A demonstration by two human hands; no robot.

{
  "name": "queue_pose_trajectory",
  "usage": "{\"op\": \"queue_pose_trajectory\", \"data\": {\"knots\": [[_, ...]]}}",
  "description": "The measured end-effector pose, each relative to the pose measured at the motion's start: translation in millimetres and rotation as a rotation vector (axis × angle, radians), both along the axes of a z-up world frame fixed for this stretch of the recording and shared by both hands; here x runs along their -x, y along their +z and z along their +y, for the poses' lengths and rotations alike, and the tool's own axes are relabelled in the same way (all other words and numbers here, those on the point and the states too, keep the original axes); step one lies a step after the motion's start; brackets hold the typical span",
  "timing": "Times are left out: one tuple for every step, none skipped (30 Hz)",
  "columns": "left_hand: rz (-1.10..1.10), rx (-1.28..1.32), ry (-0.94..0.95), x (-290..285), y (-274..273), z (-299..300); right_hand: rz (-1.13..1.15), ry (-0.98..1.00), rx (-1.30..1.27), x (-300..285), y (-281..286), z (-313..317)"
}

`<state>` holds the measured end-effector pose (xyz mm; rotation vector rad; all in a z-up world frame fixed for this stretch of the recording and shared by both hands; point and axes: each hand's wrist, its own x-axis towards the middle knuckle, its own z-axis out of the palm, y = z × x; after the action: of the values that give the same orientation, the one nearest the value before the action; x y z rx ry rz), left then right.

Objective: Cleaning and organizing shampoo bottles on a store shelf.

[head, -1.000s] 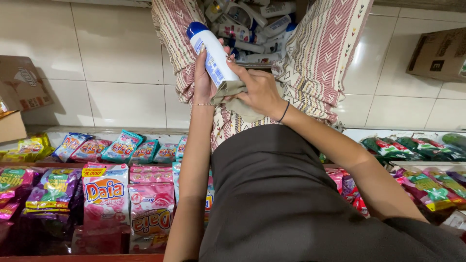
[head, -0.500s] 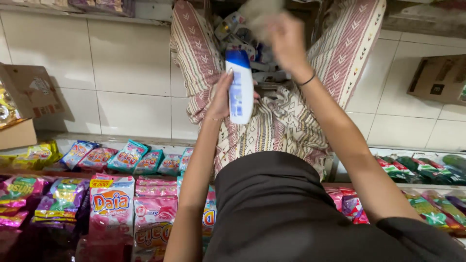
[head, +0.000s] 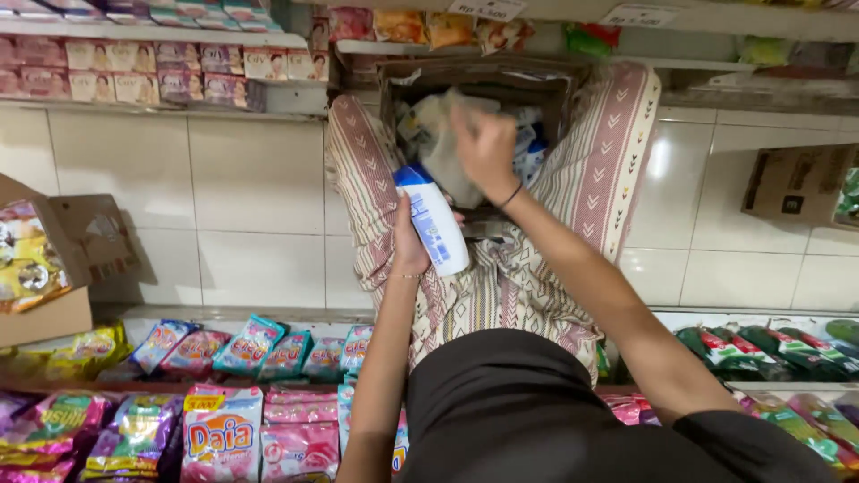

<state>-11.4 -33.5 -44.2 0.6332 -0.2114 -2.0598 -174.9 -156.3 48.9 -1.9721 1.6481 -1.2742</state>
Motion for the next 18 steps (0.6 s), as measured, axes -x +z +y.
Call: {"op": "queue_pose_trajectory", "data": {"knots": [[-0.013,-0.044,0.047,2.5,5.8,-5.2,-0.089,-0.083,-0.013,9.9,2.8,-18.0],[-0.026,-0.088,0.094,5.0,11.7,-10.7,-0.179,-0.165,-0.024,20.0,6.0,-36.3],[-0.022,-0.084,0.089,8.0,20.3,-13.4,-0.176,-0.169,-0.020,31.6,20.5,-51.6],[-0.093,-0.065,0.077,10.7,29.0,-17.3,-0.211,-0.219,0.131,42.9,35.4,-68.0],[-0.163,-0.046,0.064,13.4,37.8,-21.2,-0.245,-0.265,0.283,54.2,50.6,-84.1],[-0.162,-0.043,0.061,13.8,39.2,-22.1,-0.243,-0.268,0.286,65.0,54.7,-94.8],[-0.155,-0.049,0.052,14.1,40.6,-22.9,-0.175,-0.228,0.390,75.7,58.8,-105.3],[-0.148,-0.051,0.041,14.2,41.5,-25.4,-0.104,-0.187,0.495,86.3,63.2,-116.8],[-0.146,-0.046,0.038,14.6,41.9,-26.7,-0.103,-0.190,0.501,98.3,53.3,-125.8],[-0.133,-0.047,0.042,14.9,42.6,-27.5,0.107,-0.108,0.395,110.5,43.5,-134.2],[-0.119,-0.048,0.046,15.3,43.2,-28.2,0.315,-0.026,0.285,122.8,33.7,-142.5],[-0.119,-0.045,0.042,14.9,43.5,-28.1,0.315,-0.031,0.286,122.5,36.7,-140.0],[-0.128,-0.050,0.046,14.6,43.7,-27.9,0.509,0.042,0.169,122.2,39.5,-137.6],[-0.137,-0.053,0.050,15.1,43.9,-28.4,0.702,0.119,0.055,122.6,42.5,-135.7],[-0.138,-0.050,0.046,15.7,45.7,-29.1,0.702,0.114,0.056,125.4,39.5,-134.2],[-0.153,-0.059,0.044,15.8,47.4,-29.1,0.703,0.181,-0.019,127.8,36.2,-131.6],[-0.168,-0.069,0.042,15.8,49.0,-29.0,0.703,0.249,-0.094,130.2,32.8,-129.1],[-0.166,-0.066,0.040,16.8,49.3,-30.1,0.705,0.246,-0.092,135.8,29.9,-127.6]]}}
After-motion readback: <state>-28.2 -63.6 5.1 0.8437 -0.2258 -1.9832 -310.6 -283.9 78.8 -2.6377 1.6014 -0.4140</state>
